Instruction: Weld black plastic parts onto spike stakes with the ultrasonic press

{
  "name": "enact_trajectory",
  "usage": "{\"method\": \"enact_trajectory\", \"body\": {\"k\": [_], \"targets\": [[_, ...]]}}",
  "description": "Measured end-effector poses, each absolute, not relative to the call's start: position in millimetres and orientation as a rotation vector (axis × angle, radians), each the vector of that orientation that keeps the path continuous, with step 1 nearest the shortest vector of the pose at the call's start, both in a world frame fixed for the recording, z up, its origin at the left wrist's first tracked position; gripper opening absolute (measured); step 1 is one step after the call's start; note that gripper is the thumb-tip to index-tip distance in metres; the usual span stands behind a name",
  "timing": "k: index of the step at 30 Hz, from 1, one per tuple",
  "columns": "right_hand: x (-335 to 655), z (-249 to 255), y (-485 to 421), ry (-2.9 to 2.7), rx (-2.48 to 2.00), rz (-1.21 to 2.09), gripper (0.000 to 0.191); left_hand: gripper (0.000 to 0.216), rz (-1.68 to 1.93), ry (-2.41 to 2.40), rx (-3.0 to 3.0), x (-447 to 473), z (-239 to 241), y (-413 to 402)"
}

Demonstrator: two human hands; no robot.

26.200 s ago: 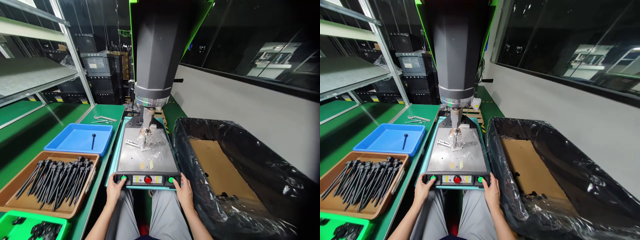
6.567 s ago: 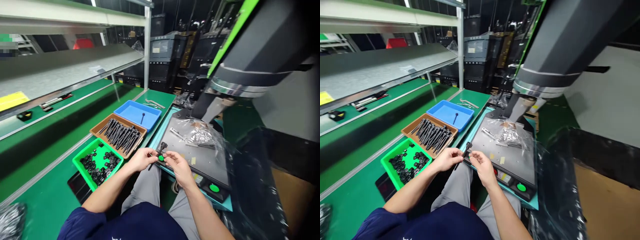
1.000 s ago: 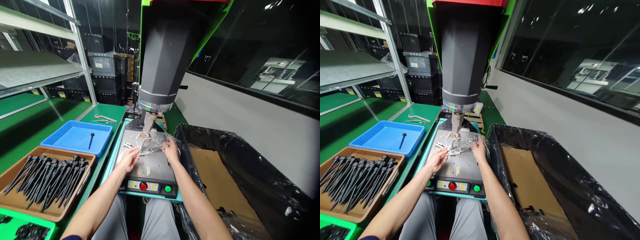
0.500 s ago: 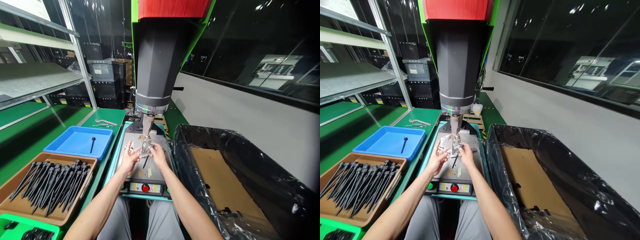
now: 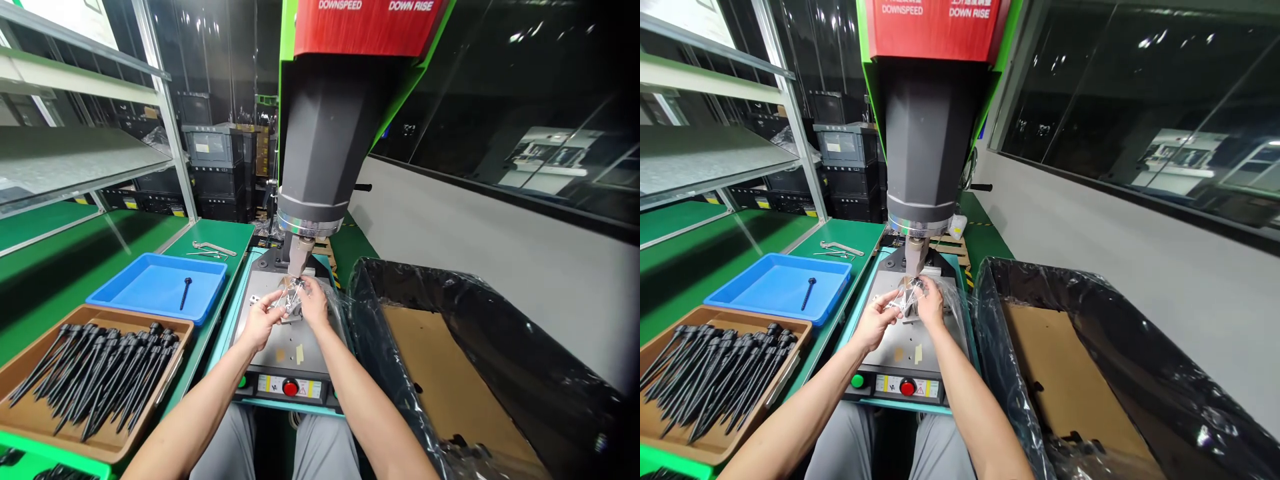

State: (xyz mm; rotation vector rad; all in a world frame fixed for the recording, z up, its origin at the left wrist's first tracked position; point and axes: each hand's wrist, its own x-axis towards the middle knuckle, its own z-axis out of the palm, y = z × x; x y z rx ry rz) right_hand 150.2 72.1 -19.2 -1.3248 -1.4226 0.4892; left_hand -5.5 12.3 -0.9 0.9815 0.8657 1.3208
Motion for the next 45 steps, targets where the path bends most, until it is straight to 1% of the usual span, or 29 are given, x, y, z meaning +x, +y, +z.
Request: {"method": "enact_trajectory", "body": {"k": [6, 9, 15, 25, 28, 34, 37, 45], "targets": [[147.5, -10.3, 85.0, -1.442, -1.375, 0.531, 0.040, 0.048, 1.328, 0.879, 0.965, -6.9, 2.5, 12.9], [153.7, -9.4, 87.7, -1.491, -1.307, 0.578, 0.042, 0.046, 1.324, 0.877, 0.957, -7.6, 0.2, 15.5], [162.1, -15.1, 96.3, -1.487, -1.278, 0.683, 0.032, 0.048, 1.299, 0.888, 0.952, -9.2, -7.8, 20.5], [162.6, -24.9, 103.5, -1.401, -1.173, 0.669, 0.024, 0.050, 1.301, 0.936, 0.991, -11.5, -10.3, 22.8], [166.0, -28.8, 94.8, -1.330, -1.145, 0.646, 0.021, 0.049, 1.298, 0.974, 1.012, -13.7, -12.0, 23.7], [183.5, -46.7, 80.6, -1.113, -1.126, 0.680, 0.018, 0.057, 1.220, 1.103, 1.177, -23.6, -19.7, 25.2], [194.1, -55.4, 81.9, -1.004, -1.100, 0.720, 0.020, 0.057, 1.201, 1.129, 1.237, -27.2, -23.1, 24.9], [218.3, -63.9, 86.4, -0.790, -1.085, 0.765, 0.037, 0.056, 1.157, 1.112, 1.351, -21.9, -25.6, 25.9]]}}
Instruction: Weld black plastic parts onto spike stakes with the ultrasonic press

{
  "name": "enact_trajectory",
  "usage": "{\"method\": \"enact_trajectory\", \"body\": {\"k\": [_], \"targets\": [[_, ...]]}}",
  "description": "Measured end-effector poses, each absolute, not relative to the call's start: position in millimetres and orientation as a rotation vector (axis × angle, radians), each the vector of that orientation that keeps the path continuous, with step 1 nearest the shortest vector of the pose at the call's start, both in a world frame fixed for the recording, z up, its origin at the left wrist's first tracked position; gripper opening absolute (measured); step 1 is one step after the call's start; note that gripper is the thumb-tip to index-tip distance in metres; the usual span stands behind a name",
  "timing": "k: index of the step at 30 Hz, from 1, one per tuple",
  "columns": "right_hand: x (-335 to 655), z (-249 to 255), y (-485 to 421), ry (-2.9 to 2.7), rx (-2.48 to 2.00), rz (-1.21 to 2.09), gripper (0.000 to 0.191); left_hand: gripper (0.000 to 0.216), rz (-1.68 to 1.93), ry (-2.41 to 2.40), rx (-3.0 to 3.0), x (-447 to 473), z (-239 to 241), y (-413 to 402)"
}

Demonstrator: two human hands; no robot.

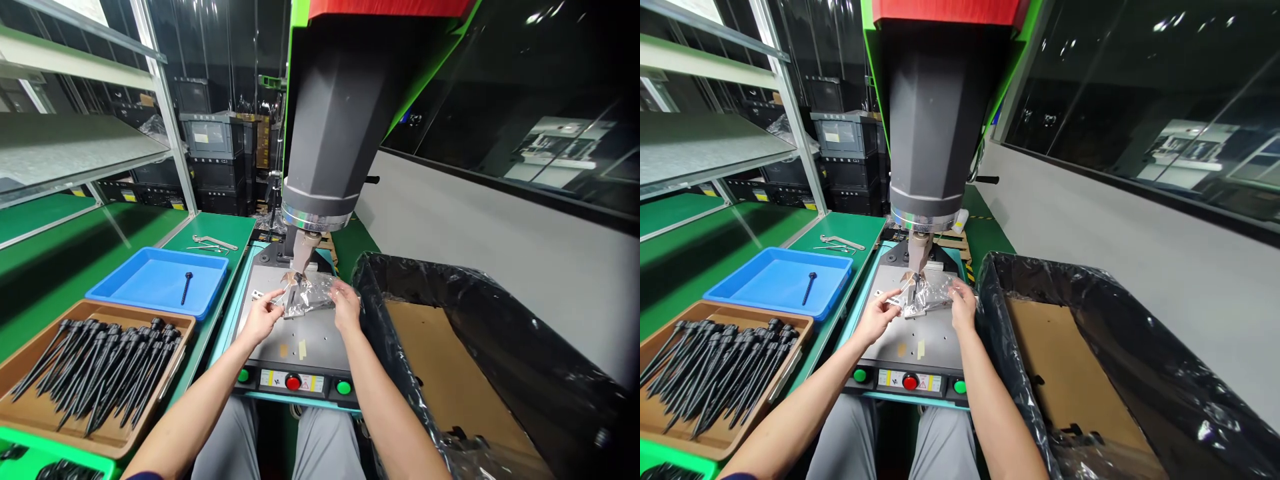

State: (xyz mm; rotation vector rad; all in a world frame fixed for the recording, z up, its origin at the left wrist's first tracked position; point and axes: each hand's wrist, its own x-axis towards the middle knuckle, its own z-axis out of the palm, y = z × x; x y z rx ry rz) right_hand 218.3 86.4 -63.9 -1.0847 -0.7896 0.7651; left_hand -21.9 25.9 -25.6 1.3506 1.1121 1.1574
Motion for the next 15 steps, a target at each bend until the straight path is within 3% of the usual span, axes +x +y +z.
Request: {"method": "enact_trajectory", "body": {"k": [15], "targets": [[214.4, -93.0, 56.3, -0.543, -1.109, 0.995, 0.030, 0.054, 1.182, 1.068, 1.337, -14.9, -26.4, 20.7]]}}
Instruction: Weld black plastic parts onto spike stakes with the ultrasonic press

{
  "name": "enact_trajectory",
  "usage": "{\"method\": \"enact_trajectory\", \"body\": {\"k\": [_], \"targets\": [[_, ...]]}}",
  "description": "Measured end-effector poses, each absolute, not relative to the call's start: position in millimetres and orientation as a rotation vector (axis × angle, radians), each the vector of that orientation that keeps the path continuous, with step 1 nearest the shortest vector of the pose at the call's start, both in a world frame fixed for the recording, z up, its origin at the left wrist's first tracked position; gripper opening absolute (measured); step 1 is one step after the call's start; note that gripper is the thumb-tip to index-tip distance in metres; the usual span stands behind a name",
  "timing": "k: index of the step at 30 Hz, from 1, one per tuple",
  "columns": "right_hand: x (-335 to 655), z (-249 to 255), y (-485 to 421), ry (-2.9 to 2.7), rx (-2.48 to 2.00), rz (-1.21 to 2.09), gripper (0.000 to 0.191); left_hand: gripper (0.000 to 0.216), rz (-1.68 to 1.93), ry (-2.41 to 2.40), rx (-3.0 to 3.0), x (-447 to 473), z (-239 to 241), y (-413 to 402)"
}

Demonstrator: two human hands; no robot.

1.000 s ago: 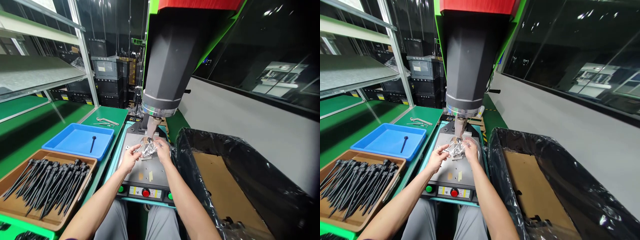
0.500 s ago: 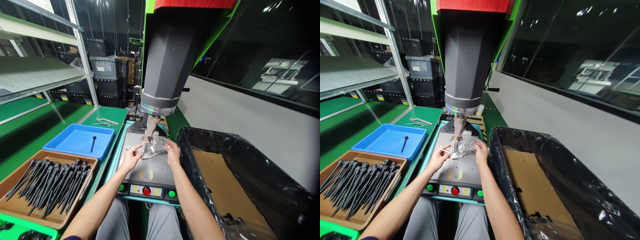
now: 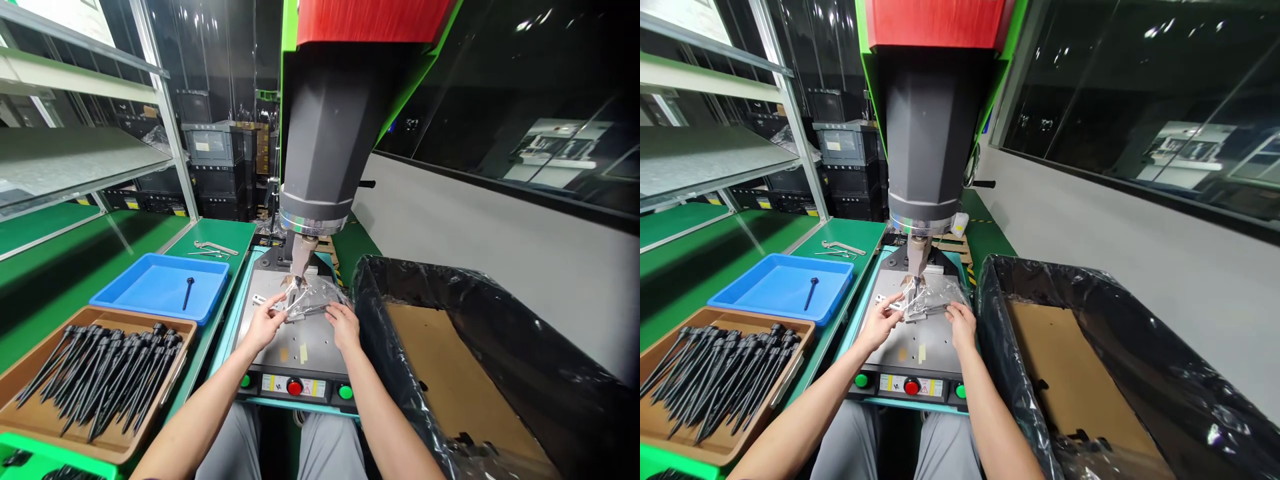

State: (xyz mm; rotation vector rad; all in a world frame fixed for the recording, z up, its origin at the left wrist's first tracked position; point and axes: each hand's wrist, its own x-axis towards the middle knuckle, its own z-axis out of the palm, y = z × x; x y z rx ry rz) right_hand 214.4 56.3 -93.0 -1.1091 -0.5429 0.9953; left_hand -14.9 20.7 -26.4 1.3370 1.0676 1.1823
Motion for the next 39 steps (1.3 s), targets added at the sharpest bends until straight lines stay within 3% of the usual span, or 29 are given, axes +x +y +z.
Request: {"method": "enact_trajectory", "body": {"k": [8, 24, 32, 36, 39], "targets": [[228.0, -89.5, 52.7, -0.389, -1.002, 1.090, 0.036, 0.050, 1.178, 1.043, 1.306, -9.1, -25.9, 15.9], [220.3, -66.0, 49.9, -0.411, -0.941, 1.253, 0.031, 0.044, 1.237, 1.084, 1.278, -15.2, -29.3, 17.0], [215.5, -81.7, 23.7, -0.451, -1.090, 1.366, 0.020, 0.047, 1.213, 1.085, 1.264, -12.9, -26.5, 9.3], [217.6, -91.8, -11.0, -0.496, -1.139, 1.400, 0.022, 0.042, 1.185, 1.178, 1.279, -22.9, -25.2, -8.9], [232.0, -105.6, -41.2, -0.598, -1.242, 1.236, 0.029, 0.033, 1.245, 1.366, 1.325, -45.1, -37.9, -31.2]]}}
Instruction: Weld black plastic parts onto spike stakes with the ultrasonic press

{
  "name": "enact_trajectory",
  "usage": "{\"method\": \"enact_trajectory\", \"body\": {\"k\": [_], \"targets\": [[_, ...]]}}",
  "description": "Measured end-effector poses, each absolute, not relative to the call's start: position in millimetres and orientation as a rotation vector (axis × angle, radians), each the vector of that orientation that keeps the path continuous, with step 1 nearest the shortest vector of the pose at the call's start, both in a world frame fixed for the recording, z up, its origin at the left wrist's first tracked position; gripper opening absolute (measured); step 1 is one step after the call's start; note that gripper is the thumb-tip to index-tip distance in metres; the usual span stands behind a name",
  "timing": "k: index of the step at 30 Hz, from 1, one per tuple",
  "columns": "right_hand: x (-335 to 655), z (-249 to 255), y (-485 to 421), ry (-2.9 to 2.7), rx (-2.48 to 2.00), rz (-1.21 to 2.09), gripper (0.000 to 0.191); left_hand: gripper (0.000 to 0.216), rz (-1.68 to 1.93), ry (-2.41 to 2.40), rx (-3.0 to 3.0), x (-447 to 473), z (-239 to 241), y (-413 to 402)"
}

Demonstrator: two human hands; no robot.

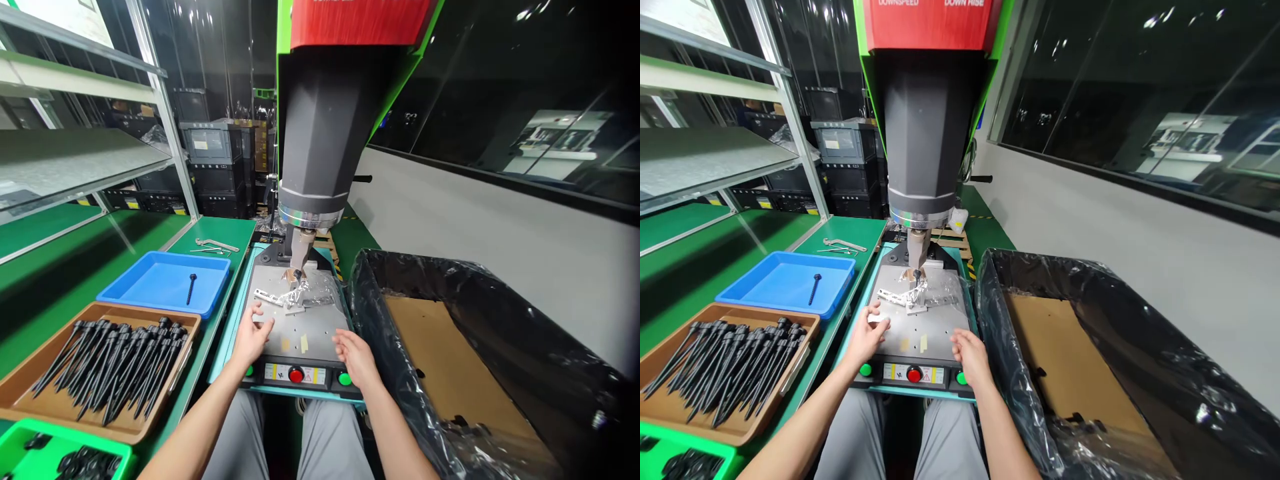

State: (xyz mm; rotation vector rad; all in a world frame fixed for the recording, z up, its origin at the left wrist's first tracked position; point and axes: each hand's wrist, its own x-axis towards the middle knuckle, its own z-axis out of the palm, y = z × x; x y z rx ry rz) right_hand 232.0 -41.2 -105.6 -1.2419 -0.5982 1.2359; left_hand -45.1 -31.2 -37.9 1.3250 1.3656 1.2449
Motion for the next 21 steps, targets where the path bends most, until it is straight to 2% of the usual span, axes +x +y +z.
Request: {"method": "enact_trajectory", "body": {"k": [4, 8, 12, 21], "targets": [[258.9, -135.0, -77.5, -0.879, -1.595, 0.695, 0.041, 0.034, 1.381, 1.718, 1.380, -84.7, -78.0, -63.1], [267.7, -164.9, -102.3, -1.191, -1.795, 0.300, 0.058, 0.065, 1.196, 1.877, 1.366, -109.5, -124.2, -82.3], [264.7, -184.8, -111.7, -1.347, -1.811, 0.303, 0.068, 0.068, 1.071, 1.838, 1.441, -115.8, -148.2, -83.9], [270.4, -194.9, -116.2, -1.396, -1.775, 0.399, 0.071, 0.063, 1.106, 1.689, 1.536, -127.3, -152.2, -80.9]]}}
